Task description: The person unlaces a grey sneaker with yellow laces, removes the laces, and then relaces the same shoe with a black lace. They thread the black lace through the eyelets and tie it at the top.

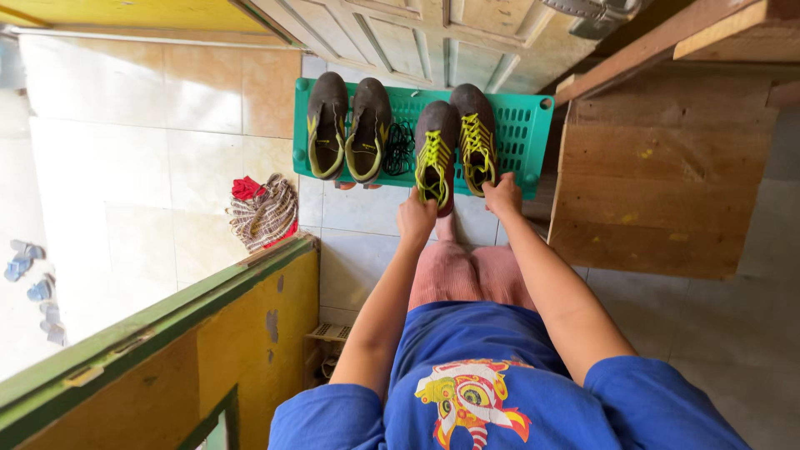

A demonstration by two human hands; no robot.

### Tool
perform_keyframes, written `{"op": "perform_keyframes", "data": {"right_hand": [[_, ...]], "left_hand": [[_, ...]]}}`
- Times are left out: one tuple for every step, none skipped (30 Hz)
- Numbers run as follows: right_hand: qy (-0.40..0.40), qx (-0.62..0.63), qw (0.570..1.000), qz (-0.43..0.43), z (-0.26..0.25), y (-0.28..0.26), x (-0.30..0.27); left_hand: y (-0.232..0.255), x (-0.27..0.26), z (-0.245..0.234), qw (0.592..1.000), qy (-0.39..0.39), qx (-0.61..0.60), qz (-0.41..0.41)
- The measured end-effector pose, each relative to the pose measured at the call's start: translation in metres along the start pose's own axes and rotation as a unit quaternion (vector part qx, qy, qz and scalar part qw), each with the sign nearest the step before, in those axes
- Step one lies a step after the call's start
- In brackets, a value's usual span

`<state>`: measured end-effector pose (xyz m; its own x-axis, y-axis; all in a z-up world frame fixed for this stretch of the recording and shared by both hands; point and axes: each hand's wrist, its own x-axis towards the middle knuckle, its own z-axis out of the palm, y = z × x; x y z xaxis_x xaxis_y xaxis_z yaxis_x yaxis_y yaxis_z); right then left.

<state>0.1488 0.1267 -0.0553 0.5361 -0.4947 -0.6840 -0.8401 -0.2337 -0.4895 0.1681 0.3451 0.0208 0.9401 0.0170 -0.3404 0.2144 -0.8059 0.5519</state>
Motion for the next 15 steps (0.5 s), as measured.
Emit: {"op": "perform_keyframes", "data": {"right_hand": [[0.002, 0.015, 1.000, 0.003, 0.003, 0.006, -0.004], [0.004, 0.030, 1.000, 0.002, 0.005, 0.008, -0.006], [0.006, 0.045, 0.999, 0.001, 0.006, 0.011, -0.008], [0.028, 0.045, 0.999, -0.011, 0.008, 0.014, -0.011], [0.049, 0.044, 0.998, -0.023, 0.010, 0.020, -0.017], [0.070, 0.043, 0.996, -0.035, 0.012, 0.024, -0.020], [0.114, 0.022, 0.991, -0.062, 0.016, 0.025, -0.020], [0.156, -0.001, 0.984, -0.086, 0.021, 0.030, -0.023], [0.198, -0.024, 0.974, -0.110, 0.025, 0.034, -0.024], [0.204, -0.020, 0.974, -0.095, 0.026, 0.036, -0.023], [0.211, -0.015, 0.974, -0.079, 0.030, 0.036, -0.024], [0.215, -0.011, 0.974, -0.066, 0.034, 0.034, -0.024], [0.220, -0.004, 0.974, -0.059, 0.036, 0.032, -0.024], [0.224, 0.003, 0.973, -0.053, 0.037, 0.029, -0.024], [0.227, 0.009, 0.973, -0.047, 0.036, 0.025, -0.026]], "left_hand": [[-0.006, 0.006, 0.006, 1.000, -0.014, 0.002, -0.007], [-0.008, 0.015, 0.012, 1.000, -0.025, 0.002, -0.014], [-0.010, 0.020, 0.017, 0.999, -0.037, 0.003, -0.021], [-0.010, 0.025, 0.022, 0.999, -0.035, 0.005, -0.008], [-0.008, 0.029, 0.026, 0.999, -0.034, 0.008, 0.005], [-0.005, 0.033, 0.029, 0.999, -0.033, 0.012, 0.019], [-0.001, 0.038, 0.033, 0.999, -0.035, 0.007, 0.019], [0.003, 0.039, 0.038, 0.999, -0.040, 0.003, 0.017], [0.006, 0.040, 0.042, 0.999, -0.046, -0.001, 0.015], [0.010, 0.042, 0.047, 0.998, -0.058, 0.003, 0.005], [0.014, 0.044, 0.050, 0.997, -0.070, 0.008, -0.004], [0.016, 0.046, 0.054, 0.997, -0.081, 0.012, -0.016], [0.019, 0.048, 0.059, 0.996, -0.088, 0.013, -0.032], [0.019, 0.051, 0.063, 0.994, -0.094, 0.014, -0.049], [0.018, 0.053, 0.068, 0.993, -0.100, 0.015, -0.067]]}}
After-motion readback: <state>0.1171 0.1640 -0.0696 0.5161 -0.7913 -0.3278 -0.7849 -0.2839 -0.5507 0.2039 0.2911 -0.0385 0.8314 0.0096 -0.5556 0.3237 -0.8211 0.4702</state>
